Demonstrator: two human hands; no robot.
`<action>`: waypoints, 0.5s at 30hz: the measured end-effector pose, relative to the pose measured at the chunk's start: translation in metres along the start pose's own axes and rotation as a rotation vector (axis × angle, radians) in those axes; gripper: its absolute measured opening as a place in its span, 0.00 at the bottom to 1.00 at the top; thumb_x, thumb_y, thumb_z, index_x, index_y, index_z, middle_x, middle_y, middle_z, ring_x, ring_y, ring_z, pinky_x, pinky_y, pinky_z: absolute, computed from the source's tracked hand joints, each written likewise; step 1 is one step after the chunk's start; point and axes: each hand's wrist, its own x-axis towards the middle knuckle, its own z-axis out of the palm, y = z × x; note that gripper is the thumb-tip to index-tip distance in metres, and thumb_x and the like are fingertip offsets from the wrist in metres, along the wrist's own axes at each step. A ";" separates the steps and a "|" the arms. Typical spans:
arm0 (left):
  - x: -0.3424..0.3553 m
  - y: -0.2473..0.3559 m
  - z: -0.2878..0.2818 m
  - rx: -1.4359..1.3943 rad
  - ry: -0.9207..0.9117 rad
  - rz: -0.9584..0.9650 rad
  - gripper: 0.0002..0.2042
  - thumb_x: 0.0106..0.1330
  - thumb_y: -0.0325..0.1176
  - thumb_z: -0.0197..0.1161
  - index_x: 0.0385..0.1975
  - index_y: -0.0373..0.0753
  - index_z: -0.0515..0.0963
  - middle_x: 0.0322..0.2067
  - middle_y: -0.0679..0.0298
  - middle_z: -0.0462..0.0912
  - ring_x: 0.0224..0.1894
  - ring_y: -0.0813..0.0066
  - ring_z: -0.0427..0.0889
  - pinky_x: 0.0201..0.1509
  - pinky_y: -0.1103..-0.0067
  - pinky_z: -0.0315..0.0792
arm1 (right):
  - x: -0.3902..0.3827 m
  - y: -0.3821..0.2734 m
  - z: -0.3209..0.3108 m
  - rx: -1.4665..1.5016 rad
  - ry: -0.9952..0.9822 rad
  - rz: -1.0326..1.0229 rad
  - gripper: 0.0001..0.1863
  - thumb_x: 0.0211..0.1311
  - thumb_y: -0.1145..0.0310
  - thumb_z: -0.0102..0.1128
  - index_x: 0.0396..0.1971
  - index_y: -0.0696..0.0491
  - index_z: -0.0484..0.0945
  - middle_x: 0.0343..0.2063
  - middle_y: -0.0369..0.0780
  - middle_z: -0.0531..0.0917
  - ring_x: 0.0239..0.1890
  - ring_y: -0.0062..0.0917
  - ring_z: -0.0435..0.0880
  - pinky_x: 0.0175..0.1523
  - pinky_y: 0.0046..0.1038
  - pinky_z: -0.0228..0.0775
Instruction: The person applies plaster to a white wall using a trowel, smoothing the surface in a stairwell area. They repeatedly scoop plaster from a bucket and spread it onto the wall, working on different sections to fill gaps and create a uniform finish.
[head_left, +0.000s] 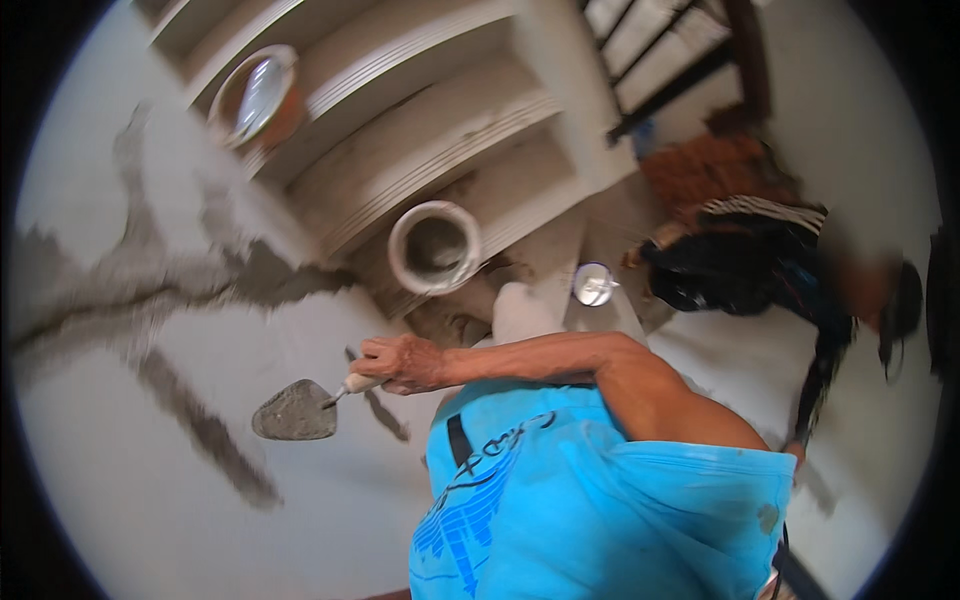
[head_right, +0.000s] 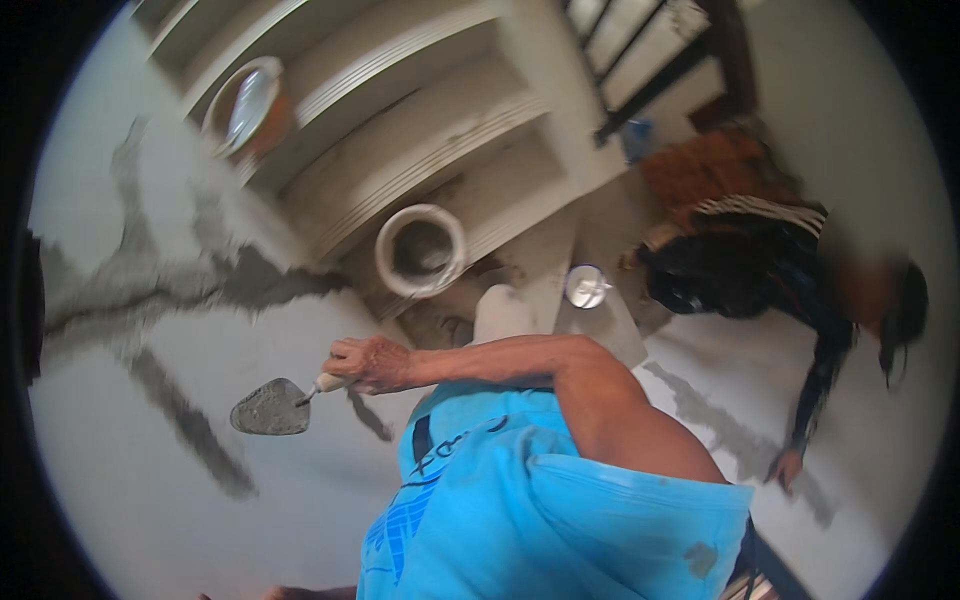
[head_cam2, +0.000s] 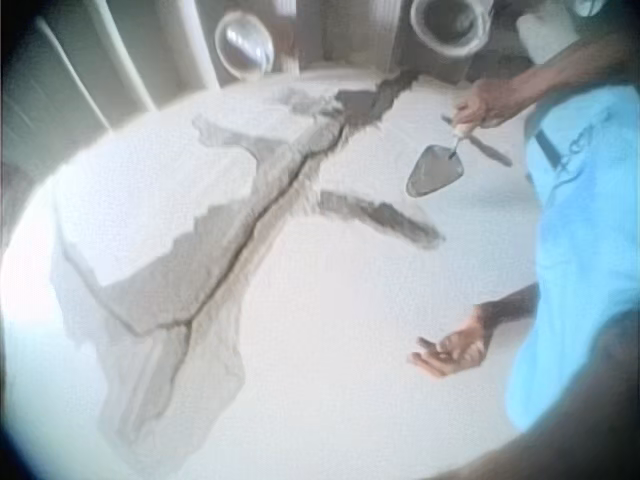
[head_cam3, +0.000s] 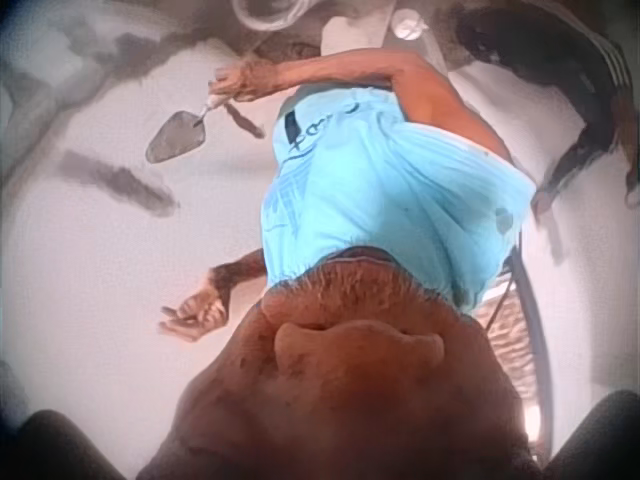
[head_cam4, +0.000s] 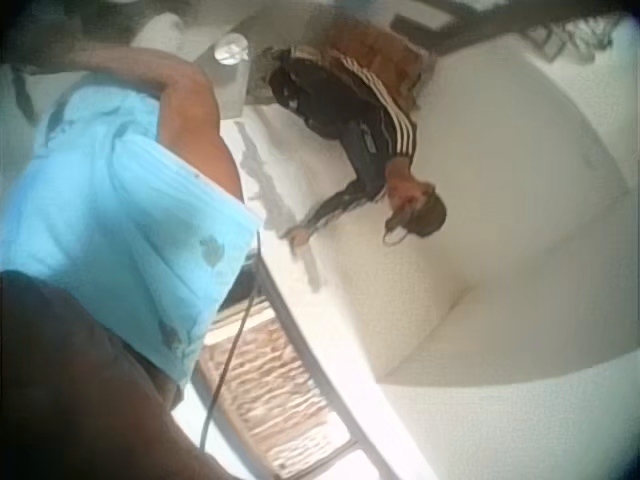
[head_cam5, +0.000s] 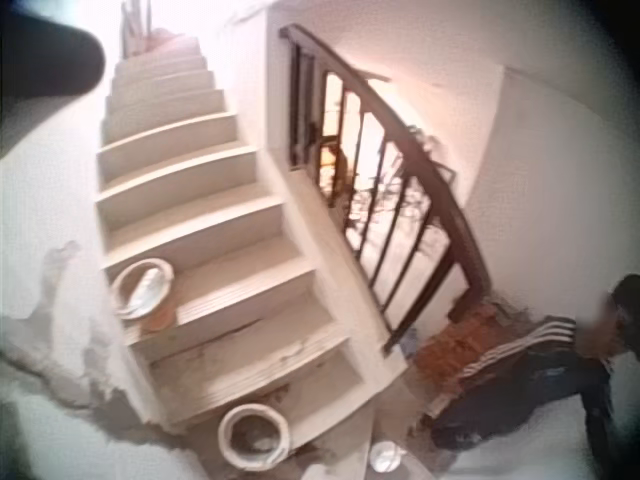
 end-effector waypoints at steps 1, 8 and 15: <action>0.009 0.017 0.017 -0.054 0.028 0.038 0.21 0.76 0.38 0.56 0.57 0.24 0.73 0.57 0.40 0.74 0.59 0.49 0.78 0.52 0.61 0.83 | -0.002 0.008 -0.005 -0.010 0.017 0.050 0.26 0.44 0.74 0.67 0.48 0.48 0.75 0.36 0.38 0.74 0.38 0.34 0.82 0.39 0.36 0.79; 0.021 0.041 0.080 -0.368 -0.020 -0.042 0.17 0.74 0.32 0.59 0.53 0.23 0.75 0.52 0.42 0.78 0.53 0.53 0.81 0.49 0.65 0.85 | -0.050 0.064 -0.049 0.038 0.162 0.370 0.30 0.43 0.73 0.66 0.51 0.54 0.71 0.37 0.49 0.82 0.43 0.46 0.85 0.45 0.46 0.78; 0.019 0.046 0.120 -0.487 -0.189 -0.224 0.20 0.75 0.36 0.59 0.55 0.23 0.74 0.55 0.43 0.78 0.53 0.55 0.81 0.51 0.65 0.82 | -0.111 0.091 -0.092 0.099 0.363 0.724 0.24 0.47 0.69 0.68 0.48 0.54 0.75 0.33 0.53 0.84 0.40 0.49 0.87 0.43 0.46 0.76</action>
